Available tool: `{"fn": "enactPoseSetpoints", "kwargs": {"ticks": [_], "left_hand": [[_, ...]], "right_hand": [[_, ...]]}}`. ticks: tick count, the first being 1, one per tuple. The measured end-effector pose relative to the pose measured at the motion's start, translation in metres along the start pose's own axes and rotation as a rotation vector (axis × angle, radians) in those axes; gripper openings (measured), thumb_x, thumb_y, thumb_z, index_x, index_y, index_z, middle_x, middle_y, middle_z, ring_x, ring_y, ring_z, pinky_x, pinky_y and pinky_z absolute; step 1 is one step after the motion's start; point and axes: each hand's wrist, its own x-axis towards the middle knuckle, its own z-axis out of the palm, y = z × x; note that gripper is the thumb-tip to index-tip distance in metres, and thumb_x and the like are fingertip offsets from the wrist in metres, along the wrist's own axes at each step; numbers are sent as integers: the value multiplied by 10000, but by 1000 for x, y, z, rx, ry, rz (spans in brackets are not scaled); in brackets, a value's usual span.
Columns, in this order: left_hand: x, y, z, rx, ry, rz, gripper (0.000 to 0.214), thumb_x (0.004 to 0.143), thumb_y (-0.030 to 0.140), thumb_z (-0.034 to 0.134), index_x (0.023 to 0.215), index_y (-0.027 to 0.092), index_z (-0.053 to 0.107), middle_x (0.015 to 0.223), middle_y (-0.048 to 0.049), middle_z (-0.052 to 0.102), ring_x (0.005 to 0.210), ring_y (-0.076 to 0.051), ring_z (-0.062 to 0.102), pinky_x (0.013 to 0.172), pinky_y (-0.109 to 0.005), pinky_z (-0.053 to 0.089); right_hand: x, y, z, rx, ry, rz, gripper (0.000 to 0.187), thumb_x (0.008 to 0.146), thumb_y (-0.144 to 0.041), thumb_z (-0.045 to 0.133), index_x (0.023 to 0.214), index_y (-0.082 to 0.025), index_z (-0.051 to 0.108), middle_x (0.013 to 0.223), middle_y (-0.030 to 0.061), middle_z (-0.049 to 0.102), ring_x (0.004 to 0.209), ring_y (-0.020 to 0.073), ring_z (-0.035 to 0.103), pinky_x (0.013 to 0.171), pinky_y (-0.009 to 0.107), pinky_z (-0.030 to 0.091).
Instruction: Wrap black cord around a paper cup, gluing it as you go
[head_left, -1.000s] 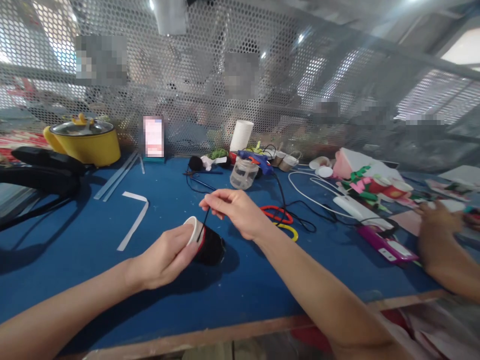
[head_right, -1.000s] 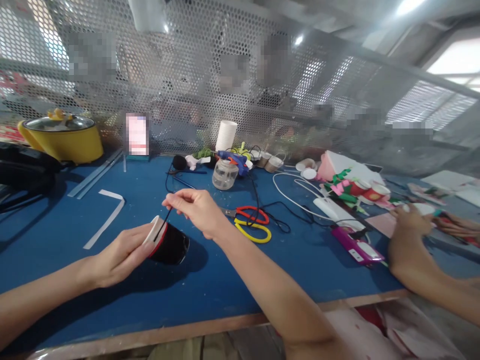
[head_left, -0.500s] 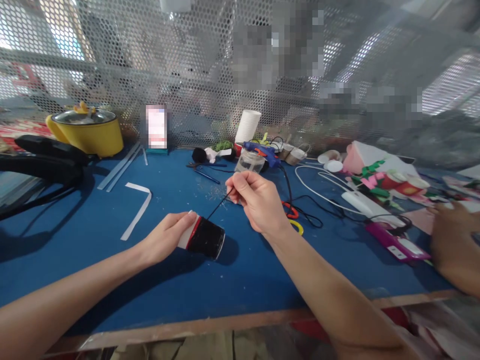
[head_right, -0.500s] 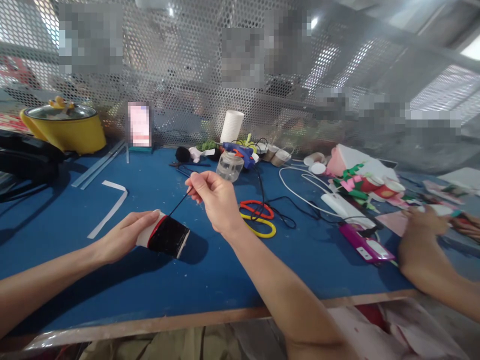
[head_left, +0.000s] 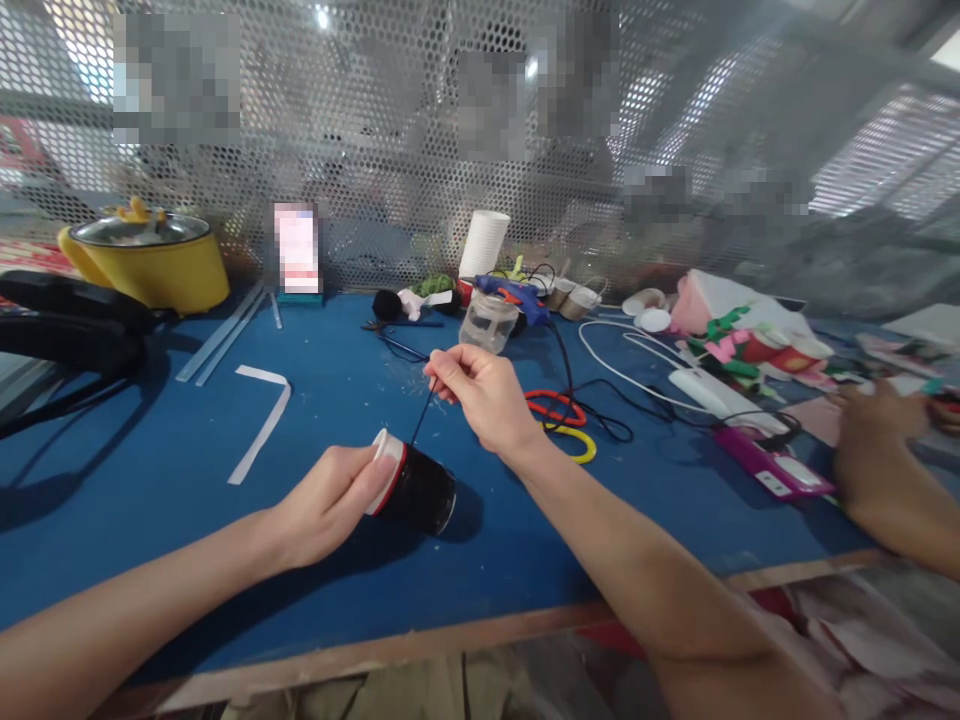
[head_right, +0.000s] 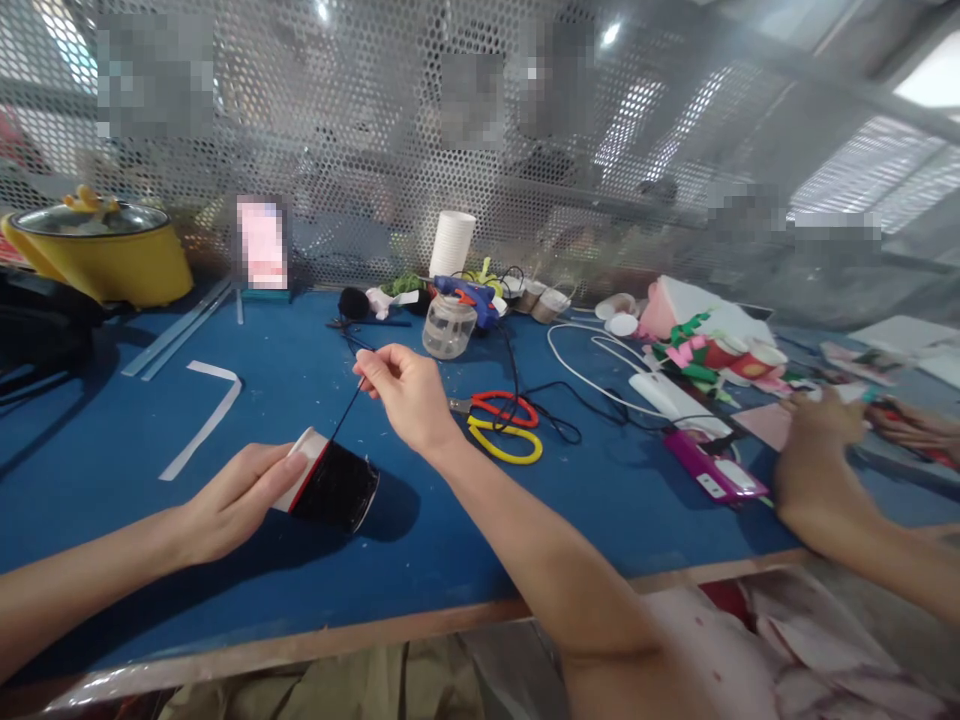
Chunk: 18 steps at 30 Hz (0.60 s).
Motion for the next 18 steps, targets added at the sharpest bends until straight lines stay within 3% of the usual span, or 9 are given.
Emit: {"fn": "enactPoseSetpoints", "kwargs": {"ticks": [10, 18], "left_hand": [[-5, 7, 1, -2, 86, 144, 338, 828, 296, 295, 511, 187, 336, 487, 38, 355, 453, -88, 294, 474, -229, 263], [-7, 5, -4, 59, 28, 262, 317, 840, 200, 272, 549, 176, 394, 524, 20, 419, 478, -93, 343, 501, -223, 297]], "right_hand": [[-3, 6, 6, -108, -105, 69, 224, 764, -321, 498, 621, -154, 538, 542, -16, 533, 488, 73, 477, 493, 212, 393], [-5, 15, 10, -192, -208, 92, 225, 760, -323, 494, 619, -154, 537, 529, -15, 532, 469, 79, 469, 485, 217, 381]]}}
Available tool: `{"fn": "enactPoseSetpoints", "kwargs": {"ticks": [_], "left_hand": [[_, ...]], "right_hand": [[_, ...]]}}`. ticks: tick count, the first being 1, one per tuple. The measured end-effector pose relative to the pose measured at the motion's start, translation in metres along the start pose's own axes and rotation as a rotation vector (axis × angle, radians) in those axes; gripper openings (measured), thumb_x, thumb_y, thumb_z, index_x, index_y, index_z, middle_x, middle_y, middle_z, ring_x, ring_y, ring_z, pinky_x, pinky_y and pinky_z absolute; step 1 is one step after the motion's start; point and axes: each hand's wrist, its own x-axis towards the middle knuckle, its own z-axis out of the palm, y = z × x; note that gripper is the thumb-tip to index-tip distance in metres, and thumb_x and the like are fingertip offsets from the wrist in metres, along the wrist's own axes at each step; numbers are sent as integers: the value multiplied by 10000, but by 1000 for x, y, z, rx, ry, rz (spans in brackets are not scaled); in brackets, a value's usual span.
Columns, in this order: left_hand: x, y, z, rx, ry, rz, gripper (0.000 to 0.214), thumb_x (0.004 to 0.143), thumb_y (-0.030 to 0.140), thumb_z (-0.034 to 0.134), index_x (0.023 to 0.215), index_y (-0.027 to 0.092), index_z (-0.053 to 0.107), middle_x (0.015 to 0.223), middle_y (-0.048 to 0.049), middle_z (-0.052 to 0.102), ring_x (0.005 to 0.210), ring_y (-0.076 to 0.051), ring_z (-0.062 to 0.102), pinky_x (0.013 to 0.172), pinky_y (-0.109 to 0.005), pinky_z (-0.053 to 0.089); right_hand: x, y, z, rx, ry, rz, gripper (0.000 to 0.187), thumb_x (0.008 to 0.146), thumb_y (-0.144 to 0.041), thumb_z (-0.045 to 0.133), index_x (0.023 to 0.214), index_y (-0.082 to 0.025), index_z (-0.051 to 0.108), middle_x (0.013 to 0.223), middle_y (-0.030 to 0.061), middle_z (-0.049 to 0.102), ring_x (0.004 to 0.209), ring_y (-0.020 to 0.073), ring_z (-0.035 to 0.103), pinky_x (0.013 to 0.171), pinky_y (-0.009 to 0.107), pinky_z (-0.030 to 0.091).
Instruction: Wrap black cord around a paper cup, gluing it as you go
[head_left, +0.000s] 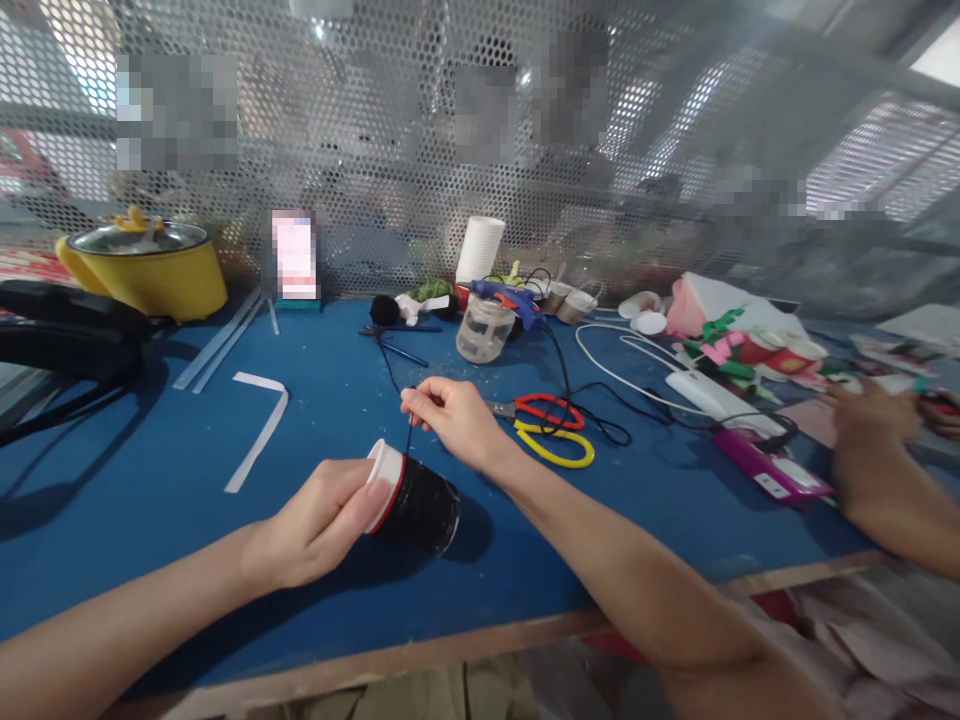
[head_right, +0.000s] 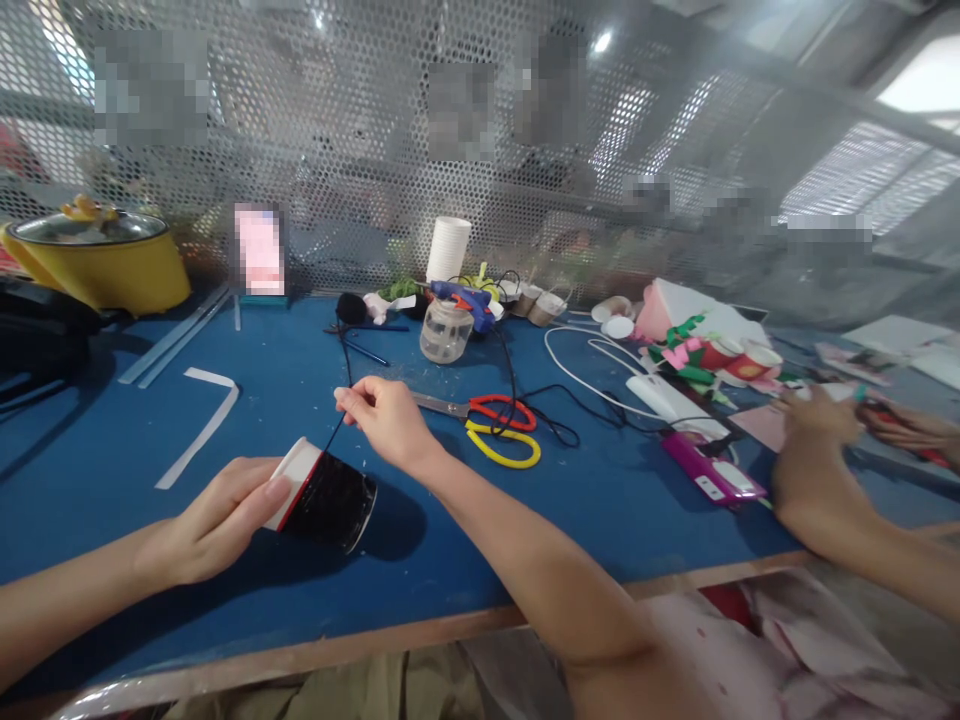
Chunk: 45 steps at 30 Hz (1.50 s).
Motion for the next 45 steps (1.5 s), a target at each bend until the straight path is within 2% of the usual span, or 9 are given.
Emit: {"fn": "enactPoseSetpoints", "kwargs": {"ticks": [6, 10, 12, 15, 18, 22, 27, 35, 45], "left_hand": [[-1, 0, 0, -26, 3, -21, 296, 826, 200, 302, 545, 171, 393, 519, 24, 403, 486, -92, 335, 505, -227, 286], [5, -5, 2, -263, 113, -303, 341, 813, 338, 347, 528, 164, 414, 476, 45, 363, 447, -79, 290, 449, -212, 257], [11, -10, 2, -450, 300, -490, 328, 783, 402, 394, 573, 159, 463, 479, 50, 394, 440, -77, 321, 431, -199, 259], [19, -17, -1, -735, 488, -698, 282, 737, 406, 476, 608, 156, 493, 498, 48, 458, 446, -81, 401, 430, -186, 300], [24, -20, -5, -924, 533, -776, 232, 723, 372, 519, 671, 146, 526, 527, 29, 527, 471, -97, 483, 480, -201, 372], [24, -17, -7, -1053, 500, -785, 225, 742, 345, 512, 726, 127, 568, 567, 0, 588, 519, -116, 538, 544, -224, 412], [21, -12, -12, -1064, 329, -648, 267, 745, 352, 491, 765, 115, 611, 650, -38, 639, 609, -142, 566, 620, -240, 418], [15, -14, -13, -625, 171, -369, 316, 650, 207, 605, 958, 145, 575, 884, -39, 638, 805, -171, 550, 717, -244, 394], [14, -16, -13, -749, 97, -334, 276, 665, 140, 601, 939, 164, 588, 841, -3, 637, 782, -135, 552, 742, -221, 389]], "right_hand": [[-3, 3, 10, -78, -106, 30, 214, 765, -282, 488, 614, -146, 556, 512, -17, 546, 457, 76, 475, 483, 207, 381], [4, 9, 6, -196, -142, 37, 269, 730, -297, 541, 497, -163, 560, 397, -33, 487, 402, 92, 457, 453, 221, 347], [6, 9, -3, -273, -76, 33, 339, 754, -350, 506, 470, -169, 549, 407, -11, 493, 417, 113, 469, 477, 251, 346], [0, -1, -17, -338, 13, 2, 353, 801, -426, 412, 660, -169, 609, 622, 56, 608, 581, 169, 553, 573, 303, 386], [-15, -14, -17, -355, -95, -114, 404, 753, -469, 482, 1023, -178, 553, 978, 102, 604, 876, 219, 557, 723, 348, 414], [-27, -19, -2, -433, -272, -245, 676, 645, -425, 631, 1223, -181, 382, 1228, 125, 434, 1096, 250, 427, 865, 398, 369], [-23, -16, 2, -426, -158, -194, 554, 607, -327, 683, 1096, -167, 478, 1040, 96, 544, 982, 224, 497, 833, 378, 389], [-26, -9, -6, -157, -112, -7, 496, 629, -416, 643, 1041, -187, 490, 958, 67, 583, 834, 200, 562, 713, 343, 436], [-36, -1, 0, -329, 38, -263, 528, 619, -360, 674, 1074, -214, 450, 1047, 91, 509, 970, 236, 501, 804, 392, 425]]}}
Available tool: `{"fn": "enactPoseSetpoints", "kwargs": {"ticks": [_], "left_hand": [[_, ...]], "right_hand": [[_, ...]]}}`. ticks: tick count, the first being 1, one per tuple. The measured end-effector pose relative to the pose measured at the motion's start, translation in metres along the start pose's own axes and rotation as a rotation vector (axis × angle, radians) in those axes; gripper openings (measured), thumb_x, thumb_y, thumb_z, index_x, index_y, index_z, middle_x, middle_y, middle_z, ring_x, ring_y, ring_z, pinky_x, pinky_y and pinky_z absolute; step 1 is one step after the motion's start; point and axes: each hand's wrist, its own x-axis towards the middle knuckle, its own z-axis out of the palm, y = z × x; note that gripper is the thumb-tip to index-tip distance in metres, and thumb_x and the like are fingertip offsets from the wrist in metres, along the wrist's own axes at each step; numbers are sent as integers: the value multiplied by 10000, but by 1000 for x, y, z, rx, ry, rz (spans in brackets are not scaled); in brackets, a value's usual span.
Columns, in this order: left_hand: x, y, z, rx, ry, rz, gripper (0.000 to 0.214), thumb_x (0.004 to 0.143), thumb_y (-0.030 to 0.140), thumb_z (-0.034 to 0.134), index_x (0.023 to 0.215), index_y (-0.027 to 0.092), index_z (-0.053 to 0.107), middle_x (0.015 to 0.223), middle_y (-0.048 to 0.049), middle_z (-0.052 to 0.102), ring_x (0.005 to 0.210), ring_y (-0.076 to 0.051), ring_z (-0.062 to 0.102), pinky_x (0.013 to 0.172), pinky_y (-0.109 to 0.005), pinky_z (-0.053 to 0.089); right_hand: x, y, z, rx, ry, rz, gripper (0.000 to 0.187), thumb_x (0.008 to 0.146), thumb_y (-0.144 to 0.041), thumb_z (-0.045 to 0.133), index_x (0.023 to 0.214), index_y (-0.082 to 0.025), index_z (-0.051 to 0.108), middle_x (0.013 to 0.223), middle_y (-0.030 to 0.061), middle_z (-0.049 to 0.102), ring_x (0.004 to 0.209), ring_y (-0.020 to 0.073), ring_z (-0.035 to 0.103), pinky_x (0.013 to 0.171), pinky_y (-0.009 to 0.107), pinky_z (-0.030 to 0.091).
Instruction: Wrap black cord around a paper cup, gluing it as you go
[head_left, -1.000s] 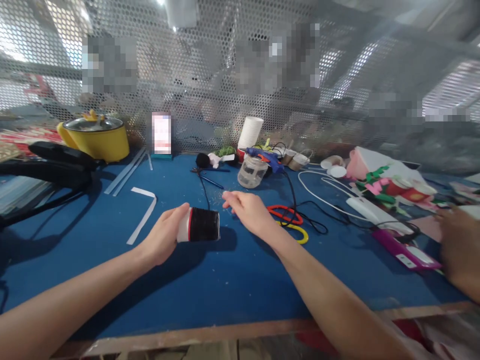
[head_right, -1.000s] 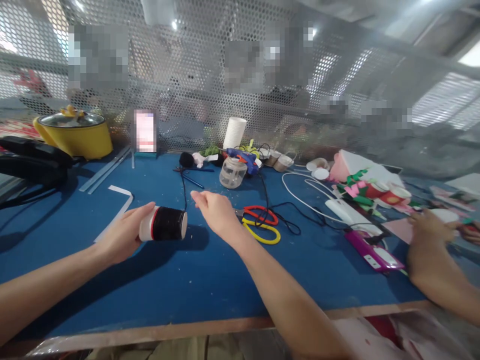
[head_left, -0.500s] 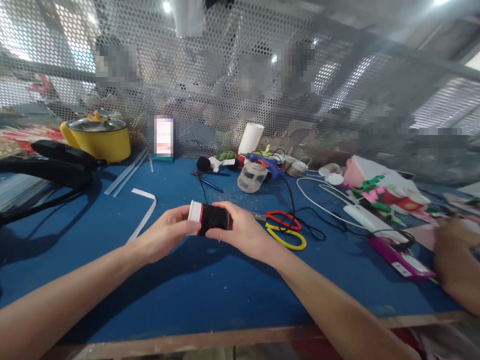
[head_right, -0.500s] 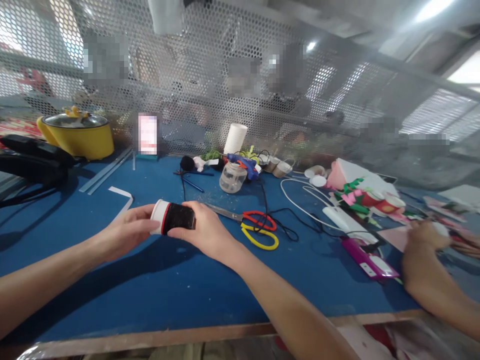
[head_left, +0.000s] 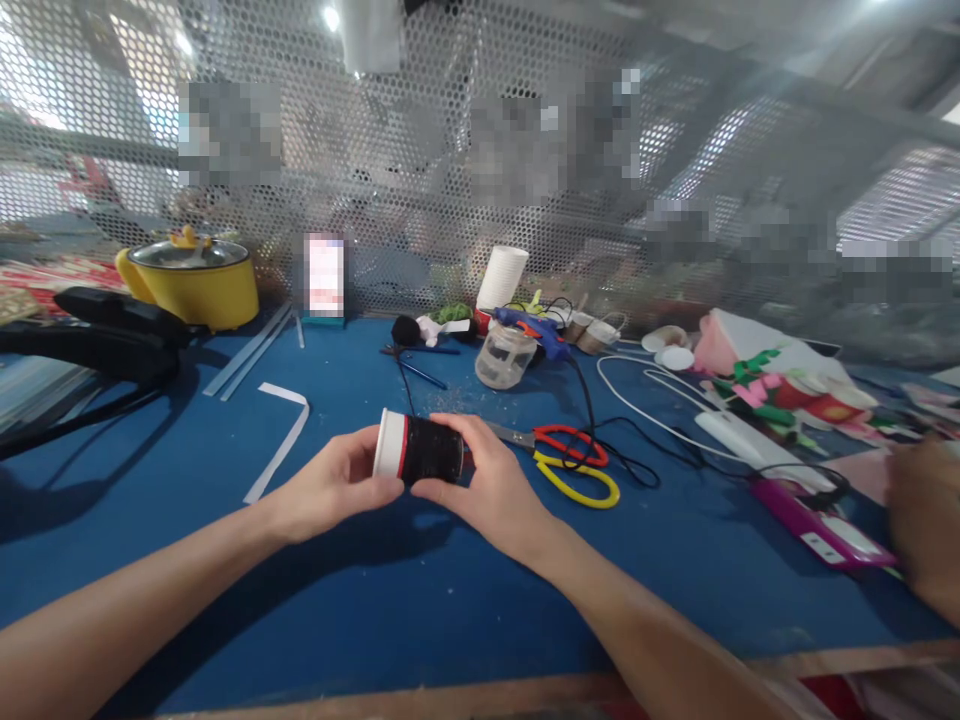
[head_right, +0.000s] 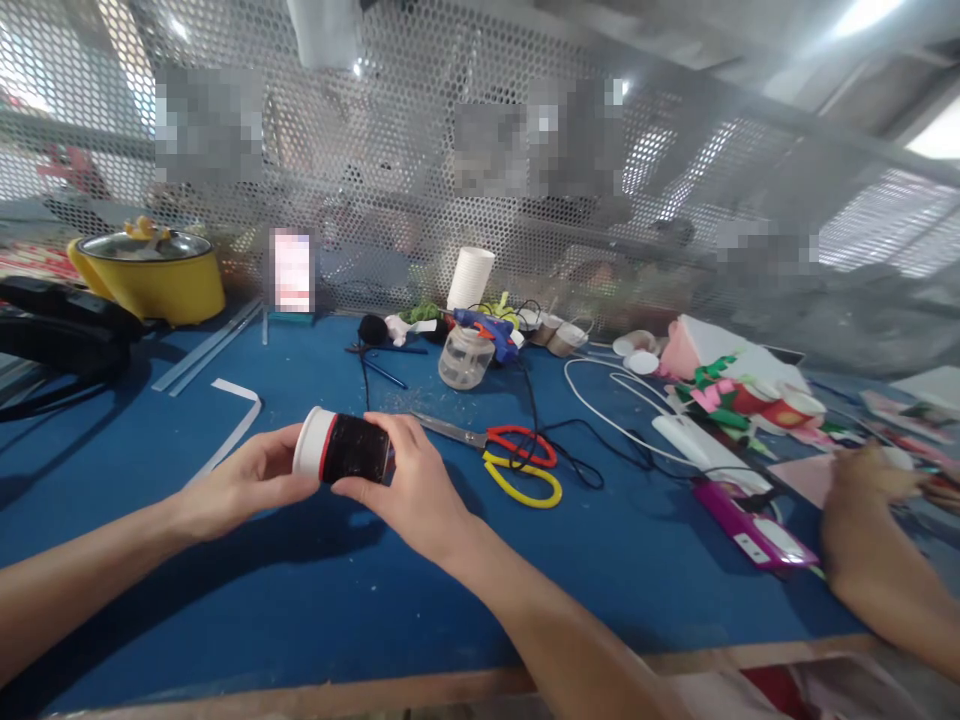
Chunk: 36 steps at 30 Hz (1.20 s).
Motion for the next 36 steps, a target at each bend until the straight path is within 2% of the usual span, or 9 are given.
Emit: {"fn": "enactPoseSetpoints", "kwargs": {"ticks": [5, 8, 11, 14, 16, 21, 26, 29, 36], "left_hand": [[5, 2, -1, -382, 133, -175, 198, 716, 265, 517, 825, 125, 605, 758, -39, 643, 664, -143, 556, 640, -248, 425], [6, -1, 2, -414, 268, -266, 207, 742, 294, 482, 737, 121, 596, 661, -26, 623, 579, -120, 531, 565, -225, 410], [5, -5, 5, -320, 345, -184, 184, 728, 295, 524, 670, 127, 574, 567, 18, 570, 512, -87, 485, 503, -190, 363], [2, -8, 6, -226, 287, -115, 173, 718, 299, 546, 684, 131, 576, 550, 32, 550, 515, -82, 476, 500, -182, 344], [2, -8, 7, -224, 246, -124, 160, 710, 291, 548, 711, 134, 581, 572, 26, 561, 541, -91, 487, 520, -186, 355], [2, -11, 7, -267, 257, -157, 199, 715, 324, 518, 668, 133, 548, 570, 26, 523, 538, -94, 452, 513, -197, 353], [-2, -15, 6, -6, 157, -124, 216, 741, 354, 505, 733, 143, 551, 591, 49, 478, 547, -79, 404, 524, -191, 315], [-3, -15, 8, 120, 117, -116, 252, 748, 375, 485, 671, 140, 529, 583, 52, 451, 552, -79, 387, 541, -198, 311], [1, -17, 13, 212, 233, -122, 374, 719, 443, 482, 524, 124, 493, 469, 59, 347, 462, -61, 281, 445, -197, 218]], "right_hand": [[-9, 1, 7, -192, 87, -295, 488, 707, -244, 610, 1131, -219, 369, 1091, 117, 424, 1065, 246, 418, 900, 426, 364], [-12, 2, 11, -201, 39, -313, 460, 726, -255, 589, 1123, -197, 365, 1118, 136, 402, 1092, 255, 390, 916, 430, 350], [-10, 0, 9, -33, -13, -221, 502, 697, -397, 598, 1095, -184, 377, 1110, 134, 430, 1069, 255, 419, 888, 418, 381], [-7, -1, 3, 125, -116, -31, 438, 750, -444, 514, 1081, -181, 401, 1047, 109, 498, 941, 214, 513, 778, 365, 455], [-5, -2, 1, 127, -153, 18, 434, 743, -434, 530, 1077, -178, 422, 1026, 100, 518, 905, 202, 530, 757, 350, 462], [-5, -2, 0, 9, -93, -159, 520, 684, -424, 607, 1100, -172, 421, 1077, 114, 476, 1026, 218, 455, 883, 374, 380], [-2, -4, -2, 85, -183, -211, 528, 793, -546, 340, 1102, -130, 442, 1091, 134, 477, 1049, 198, 434, 906, 355, 359], [-1, -7, -4, 99, -228, -221, 573, 826, -540, 216, 1142, -119, 443, 1162, 139, 452, 1115, 190, 386, 954, 358, 307], [-2, -13, 0, 188, -273, -191, 613, 833, -541, 157, 1138, -123, 485, 1193, 127, 451, 1140, 178, 377, 973, 353, 291]]}}
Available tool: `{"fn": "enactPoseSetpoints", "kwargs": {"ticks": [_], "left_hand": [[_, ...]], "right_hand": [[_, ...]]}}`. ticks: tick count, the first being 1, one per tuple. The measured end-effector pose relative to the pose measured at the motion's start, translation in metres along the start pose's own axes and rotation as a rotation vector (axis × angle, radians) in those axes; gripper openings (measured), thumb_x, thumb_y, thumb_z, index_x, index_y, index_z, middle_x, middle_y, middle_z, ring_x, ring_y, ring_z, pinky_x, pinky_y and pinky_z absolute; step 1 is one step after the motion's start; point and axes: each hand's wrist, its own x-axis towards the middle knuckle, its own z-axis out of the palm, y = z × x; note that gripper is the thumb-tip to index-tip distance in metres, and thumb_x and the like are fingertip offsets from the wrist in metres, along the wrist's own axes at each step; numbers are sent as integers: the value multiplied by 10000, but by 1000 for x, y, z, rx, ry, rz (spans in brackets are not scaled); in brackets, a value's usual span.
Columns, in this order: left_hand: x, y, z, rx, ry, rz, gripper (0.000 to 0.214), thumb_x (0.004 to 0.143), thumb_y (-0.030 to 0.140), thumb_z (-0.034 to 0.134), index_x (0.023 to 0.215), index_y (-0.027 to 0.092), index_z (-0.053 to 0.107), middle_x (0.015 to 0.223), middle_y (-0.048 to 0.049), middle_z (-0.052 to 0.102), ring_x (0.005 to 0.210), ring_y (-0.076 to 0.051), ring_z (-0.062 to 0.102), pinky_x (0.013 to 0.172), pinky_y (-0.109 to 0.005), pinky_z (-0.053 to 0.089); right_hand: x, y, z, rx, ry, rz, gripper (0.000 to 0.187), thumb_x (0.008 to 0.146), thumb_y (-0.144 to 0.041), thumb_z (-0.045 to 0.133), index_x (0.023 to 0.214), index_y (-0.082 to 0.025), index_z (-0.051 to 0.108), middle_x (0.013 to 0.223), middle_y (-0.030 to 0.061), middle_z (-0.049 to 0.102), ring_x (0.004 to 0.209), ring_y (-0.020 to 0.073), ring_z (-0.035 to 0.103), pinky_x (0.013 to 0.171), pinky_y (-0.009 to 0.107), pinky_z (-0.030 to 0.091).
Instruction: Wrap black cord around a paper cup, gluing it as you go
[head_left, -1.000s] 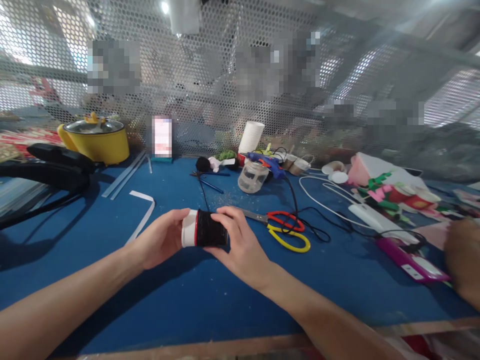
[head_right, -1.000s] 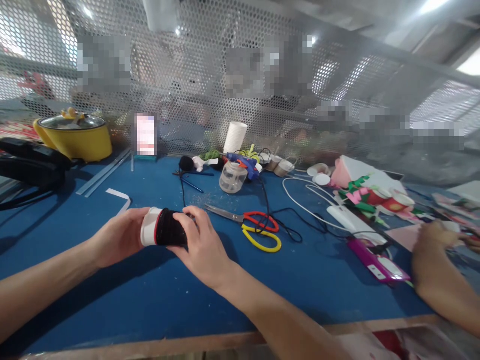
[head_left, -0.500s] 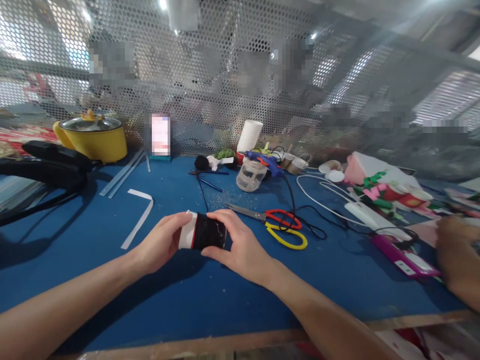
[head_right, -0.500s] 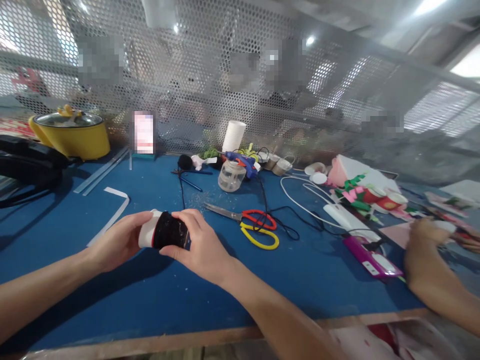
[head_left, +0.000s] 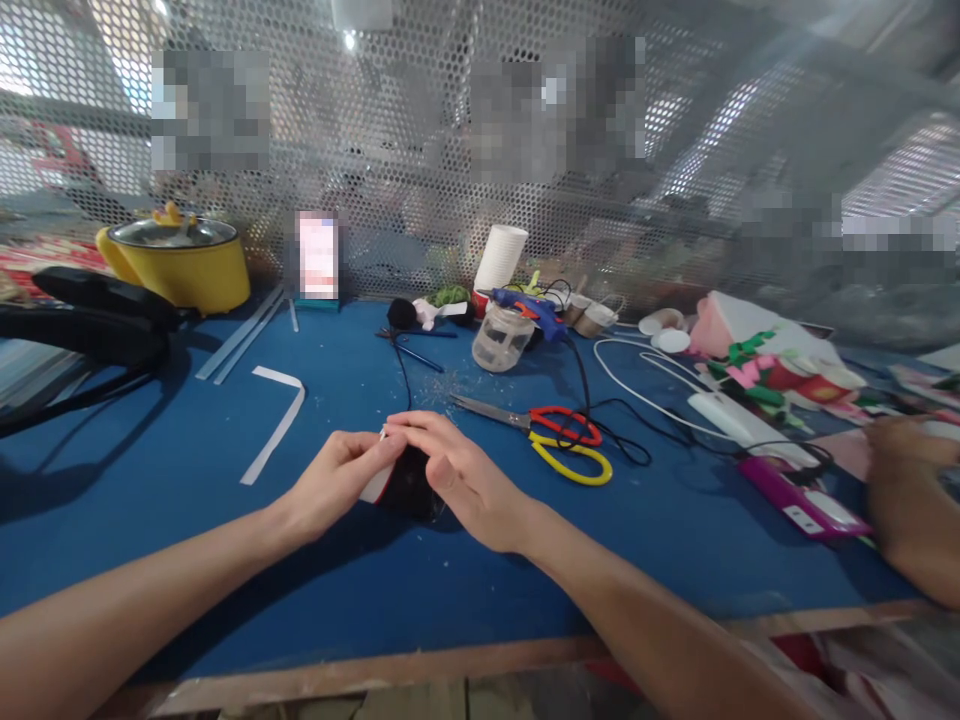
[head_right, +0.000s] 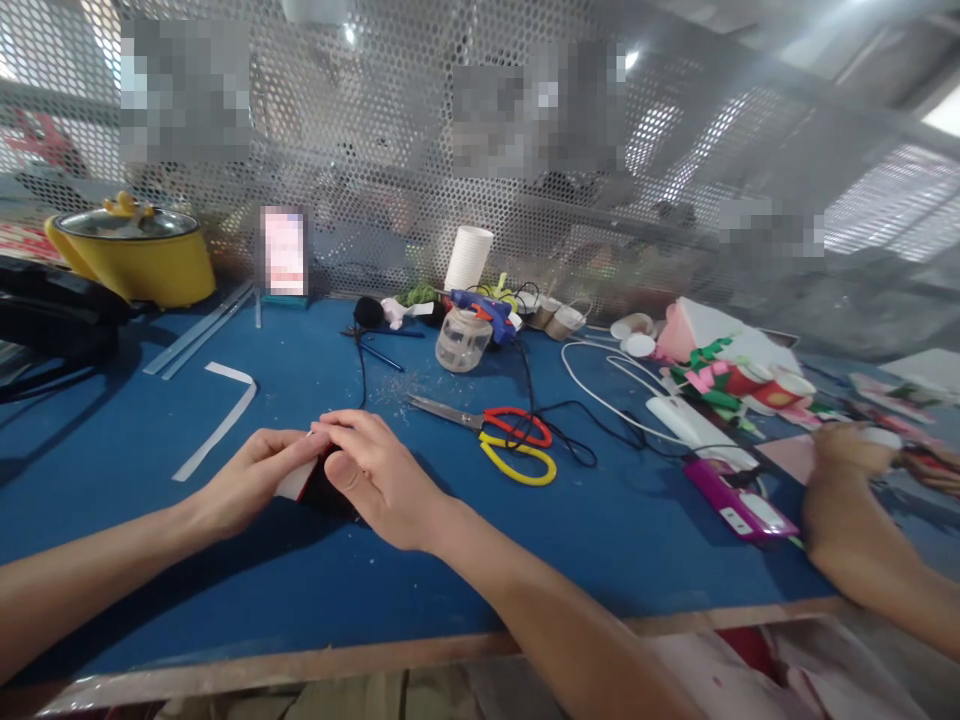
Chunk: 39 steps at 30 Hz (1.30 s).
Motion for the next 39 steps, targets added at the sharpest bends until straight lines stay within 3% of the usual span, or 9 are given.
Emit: {"fn": "enactPoseSetpoints", "kwargs": {"ticks": [4, 7, 10, 12, 17, 23, 29, 34, 39], "left_hand": [[1, -1, 0, -30, 39, -22, 362, 677, 424, 533, 479, 124, 483, 448, 60, 346, 443, -53, 265, 425, -189, 204], [0, 2, 0, -39, 61, -49, 371, 672, 432, 527, 468, 126, 480, 433, 58, 354, 428, -52, 279, 418, -186, 209], [-1, 4, 0, -3, 88, -46, 389, 681, 442, 502, 448, 133, 469, 411, 56, 353, 412, -56, 294, 409, -185, 214], [-1, 4, -2, 44, 92, -14, 391, 693, 435, 484, 440, 137, 472, 405, 51, 366, 410, -61, 310, 410, -186, 228], [-2, 2, -5, 125, 104, 31, 391, 725, 410, 413, 469, 140, 536, 412, 38, 443, 417, -77, 369, 425, -183, 280], [-2, 3, -6, 140, 72, 45, 391, 741, 399, 387, 528, 139, 585, 472, 21, 505, 476, -94, 412, 467, -191, 321], [-2, 1, -7, 149, 76, 73, 382, 743, 389, 378, 523, 137, 563, 490, 13, 486, 503, -104, 399, 477, -208, 313], [-3, 0, -8, 258, 53, 146, 390, 770, 374, 332, 487, 144, 470, 473, 30, 379, 488, -94, 329, 475, -221, 273], [0, -2, -12, 460, 63, 275, 365, 789, 333, 314, 462, 170, 336, 471, 49, 282, 467, -82, 269, 461, -228, 229]], "right_hand": [[2, 0, -8, 103, 88, 55, 551, 848, -517, 191, 1060, -143, 536, 1142, 111, 500, 1080, 173, 446, 925, 349, 353], [7, 0, -39, 105, 234, 157, 511, 850, -504, 229, 996, -142, 558, 1025, 109, 566, 881, 168, 561, 693, 305, 480], [18, 7, -89, -195, 558, 285, 445, 841, -476, 299, 853, -144, 595, 814, 86, 613, 655, 152, 577, 526, 265, 450], [28, 19, -124, -481, 851, 326, 318, 822, -409, 400, 794, -154, 588, 780, 75, 609, 719, 168, 569, 602, 271, 432], [46, 62, -166, -310, 664, 795, 332, 758, -381, 516, 510, -162, 490, 577, 66, 580, 733, 212, 589, 570, 259, 430], [52, 92, -154, -11, 489, 878, 248, 785, -289, 522, 603, -119, 528, 512, -8, 567, 444, 82, 544, 430, 201, 433], [51, 93, -140, 32, 721, 665, 163, 737, -220, 527, 598, -147, 483, 469, -45, 493, 378, 54, 458, 362, 166, 343], [39, 60, -124, -13, 850, 449, 123, 660, -190, 592, 736, -159, 499, 624, -31, 558, 517, 80, 524, 527, 214, 433], [5, 7, -86, 300, 430, 391, 241, 664, -203, 609, 871, -139, 505, 890, 65, 607, 649, 128, 592, 604, 281, 487]]}}
